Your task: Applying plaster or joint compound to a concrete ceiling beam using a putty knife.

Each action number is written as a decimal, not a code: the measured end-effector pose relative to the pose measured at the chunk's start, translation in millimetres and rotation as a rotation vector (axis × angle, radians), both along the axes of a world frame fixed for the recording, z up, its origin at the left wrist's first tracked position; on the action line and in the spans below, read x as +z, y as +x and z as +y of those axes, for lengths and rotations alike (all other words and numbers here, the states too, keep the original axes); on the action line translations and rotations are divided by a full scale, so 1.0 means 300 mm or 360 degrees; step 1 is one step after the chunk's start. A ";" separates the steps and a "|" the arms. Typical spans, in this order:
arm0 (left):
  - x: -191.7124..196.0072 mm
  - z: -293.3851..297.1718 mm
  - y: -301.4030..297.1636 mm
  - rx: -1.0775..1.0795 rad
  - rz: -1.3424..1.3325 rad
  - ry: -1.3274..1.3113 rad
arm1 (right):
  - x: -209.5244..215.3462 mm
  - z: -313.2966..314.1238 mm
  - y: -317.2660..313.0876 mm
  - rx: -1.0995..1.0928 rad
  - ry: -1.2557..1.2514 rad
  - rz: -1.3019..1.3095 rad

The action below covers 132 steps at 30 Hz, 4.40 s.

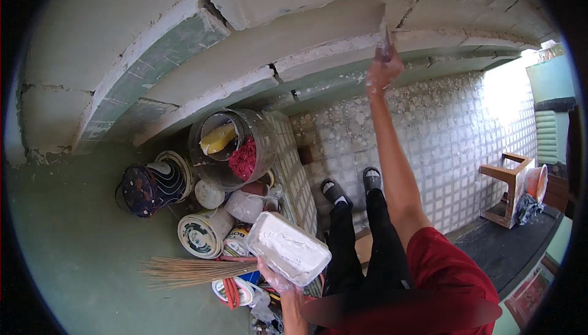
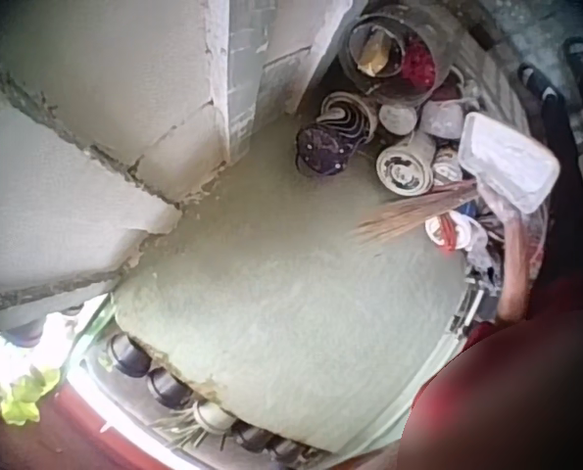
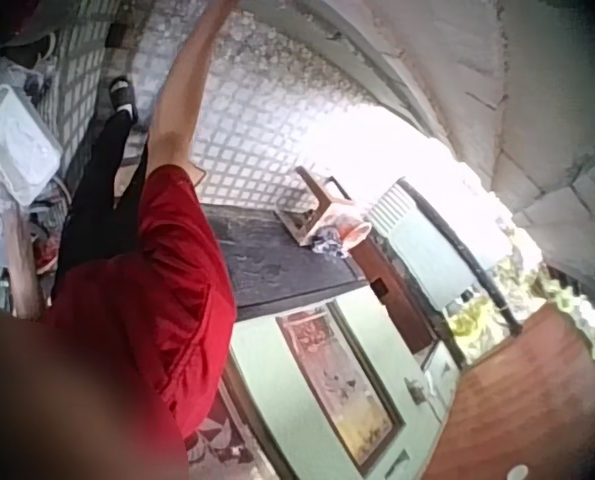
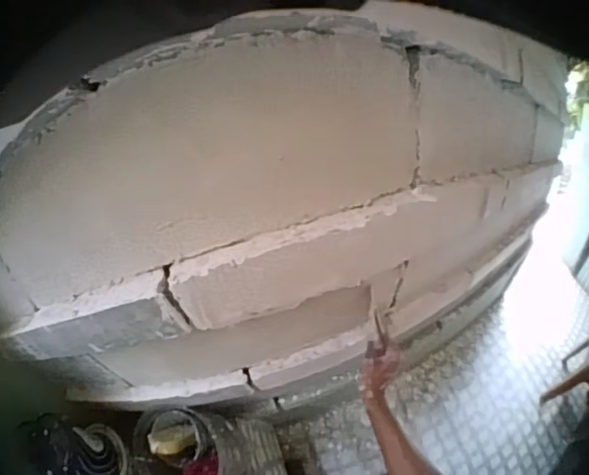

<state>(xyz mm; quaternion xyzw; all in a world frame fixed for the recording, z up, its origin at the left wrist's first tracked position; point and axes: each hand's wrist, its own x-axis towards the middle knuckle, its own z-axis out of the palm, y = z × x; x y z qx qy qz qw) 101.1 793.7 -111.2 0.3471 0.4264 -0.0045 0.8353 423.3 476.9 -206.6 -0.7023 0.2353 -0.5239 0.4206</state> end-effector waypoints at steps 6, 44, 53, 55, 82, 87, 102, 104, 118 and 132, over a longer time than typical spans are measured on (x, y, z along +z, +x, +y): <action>0.005 0.000 0.006 -0.0029 -0.0012 -0.0037 | 0.043 0.257 -0.007 0.0313 0.0361 0.0225; -0.036 0.085 -0.034 0.0088 -0.0004 0.0028 | 0.052 0.286 0.028 0.0581 -0.1465 0.0448; -0.009 0.093 -0.045 0.0129 -0.0009 0.0044 | 0.212 0.387 0.063 0.0605 -0.1363 -0.0020; -0.015 0.085 -0.046 0.0130 -0.0010 0.0051 | 0.164 0.396 0.085 0.0555 -0.1473 0.0101; 0.002 0.107 -0.104 0.0191 -0.0049 0.0115 | 0.148 0.332 -0.148 0.0499 0.0222 -0.0051; 0.043 0.088 -0.072 0.0180 -0.0052 0.0066 | 0.165 0.140 0.012 0.0132 0.0339 -0.0148; 0.006 0.146 -0.104 0.0248 -0.0110 0.0098 | 0.186 0.753 0.013 0.1011 -0.0226 -0.0113; 0.019 0.147 -0.087 0.0214 -0.0093 0.0097 | 0.223 0.707 -0.035 0.1071 0.0200 -0.0365; 0.008 0.099 -0.078 0.0287 -0.0050 0.0027 | 0.112 0.685 0.066 0.0989 -0.0722 -0.0070; -0.022 0.116 -0.126 0.0300 0.0009 0.0088 | 0.025 0.397 0.089 0.0919 -0.1420 0.0059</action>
